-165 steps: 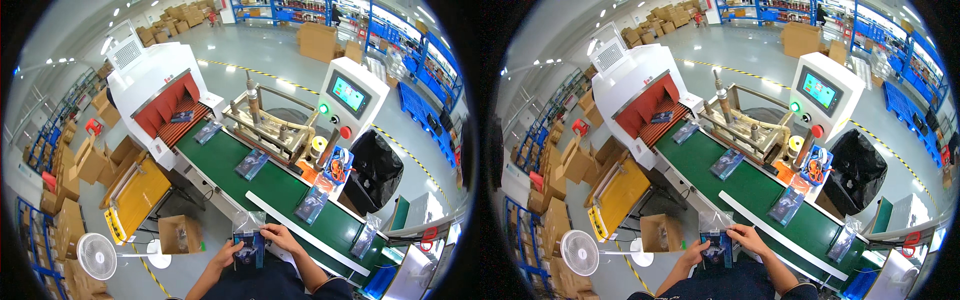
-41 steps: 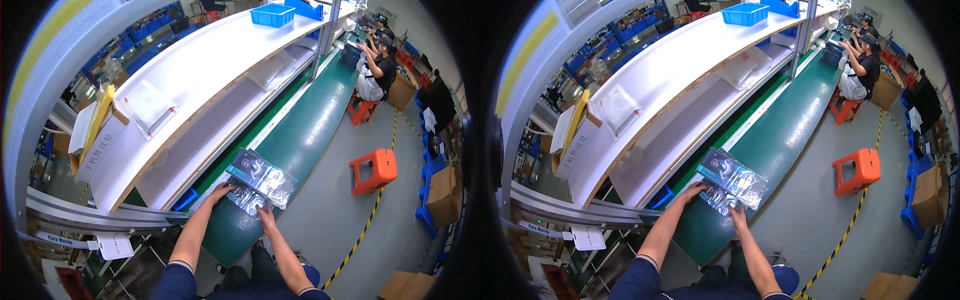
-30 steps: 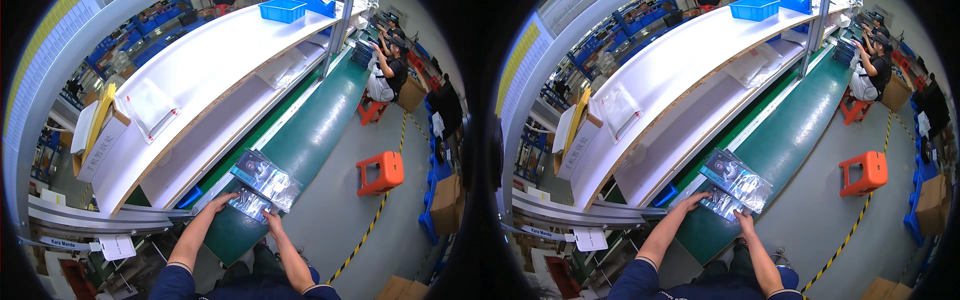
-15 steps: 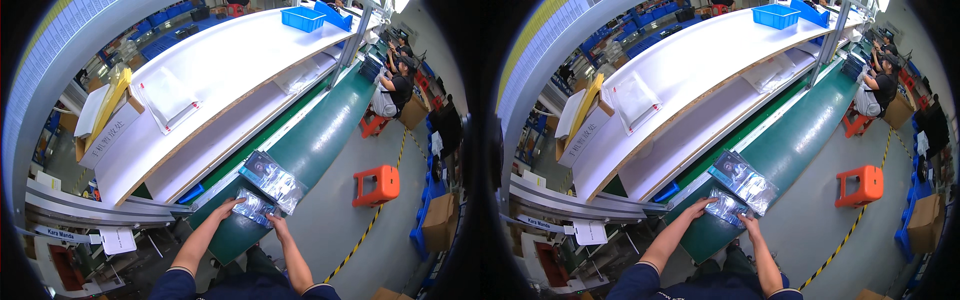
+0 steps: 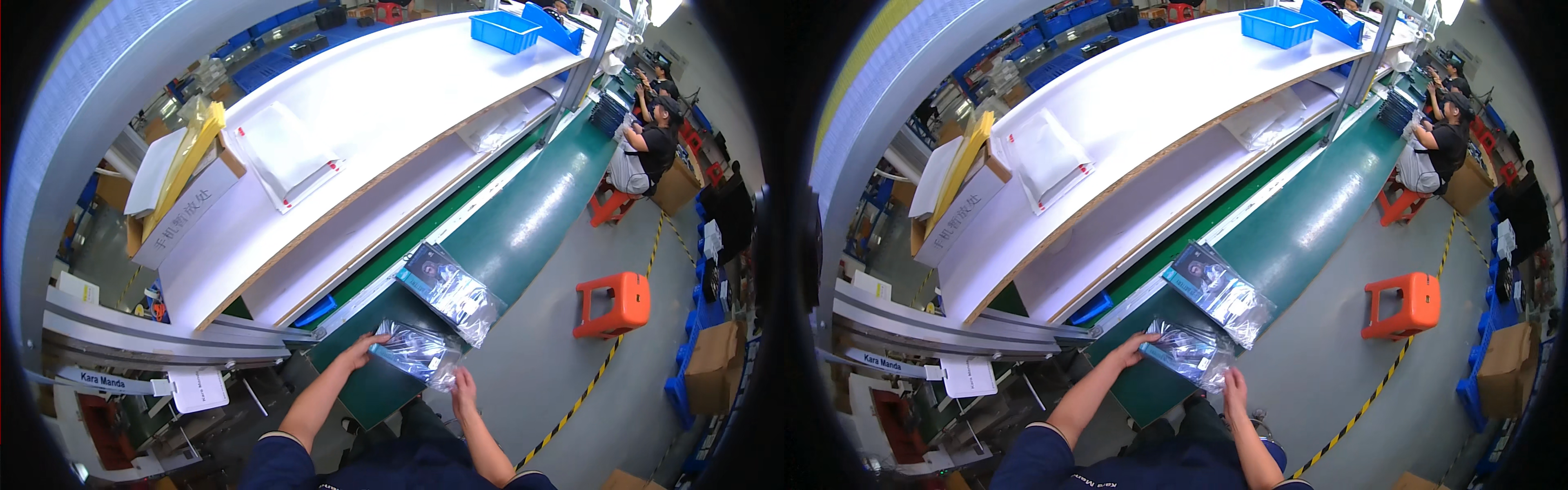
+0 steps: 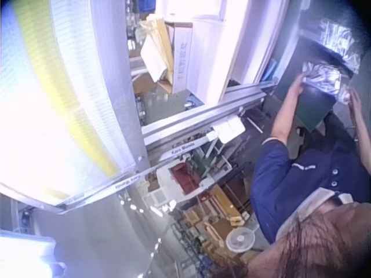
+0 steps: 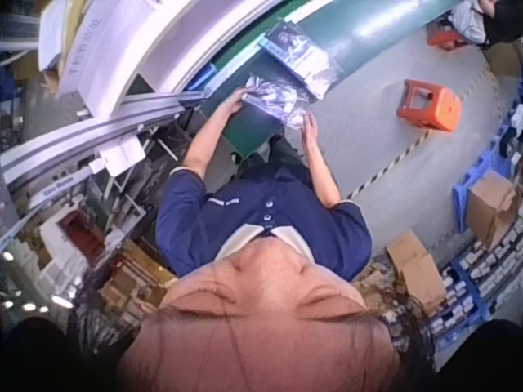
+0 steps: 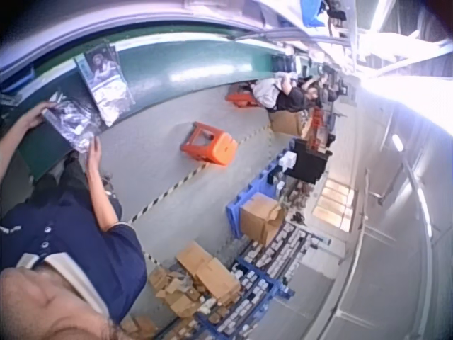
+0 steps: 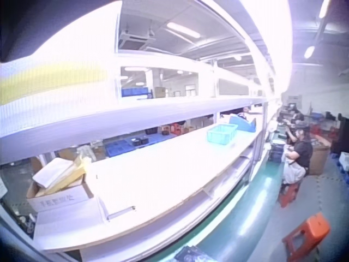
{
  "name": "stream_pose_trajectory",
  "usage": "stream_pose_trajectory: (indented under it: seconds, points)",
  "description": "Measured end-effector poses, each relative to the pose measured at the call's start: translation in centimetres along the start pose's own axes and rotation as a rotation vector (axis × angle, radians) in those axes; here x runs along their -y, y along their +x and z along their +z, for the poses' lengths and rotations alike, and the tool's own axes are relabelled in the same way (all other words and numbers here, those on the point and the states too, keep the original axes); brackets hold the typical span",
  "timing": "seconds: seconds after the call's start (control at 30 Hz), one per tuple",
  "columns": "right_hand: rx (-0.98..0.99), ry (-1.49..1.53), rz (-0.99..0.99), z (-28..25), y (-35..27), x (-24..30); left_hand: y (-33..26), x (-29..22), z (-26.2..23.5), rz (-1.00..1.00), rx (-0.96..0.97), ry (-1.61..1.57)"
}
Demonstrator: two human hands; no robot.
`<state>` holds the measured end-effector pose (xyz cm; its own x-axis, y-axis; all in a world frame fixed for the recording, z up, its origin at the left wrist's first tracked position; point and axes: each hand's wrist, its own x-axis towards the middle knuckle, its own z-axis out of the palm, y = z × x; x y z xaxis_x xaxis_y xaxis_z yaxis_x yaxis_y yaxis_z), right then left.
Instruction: The person picks up bagged items from a workstation shelf, brings them to a packaging station, and places the items onto a conveyor belt.
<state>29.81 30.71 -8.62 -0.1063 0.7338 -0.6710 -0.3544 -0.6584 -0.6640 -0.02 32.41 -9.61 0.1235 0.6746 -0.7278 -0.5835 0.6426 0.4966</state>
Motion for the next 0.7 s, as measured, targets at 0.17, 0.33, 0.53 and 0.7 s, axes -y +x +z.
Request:
stream_pose_trajectory:
  seconds: [0.17,0.33,0.53,0.7]
  points:
    - [0.431,0.008,0.102,0.2,-4.3,-3.0,-7.6,6.8,2.5,0.271,-0.084,-0.42]
    - [0.502,0.218,0.206,10.2,-7.9,-2.0,-18.0,13.9,4.2,0.508,-0.172,-0.571]
    - [0.931,-0.229,0.293,16.8,-16.1,-2.5,-31.8,17.1,-2.5,0.75,-0.183,-0.143]
    - [1.27,-0.814,0.182,20.2,-22.0,-9.6,-38.1,21.4,-4.7,0.661,-0.447,0.18]
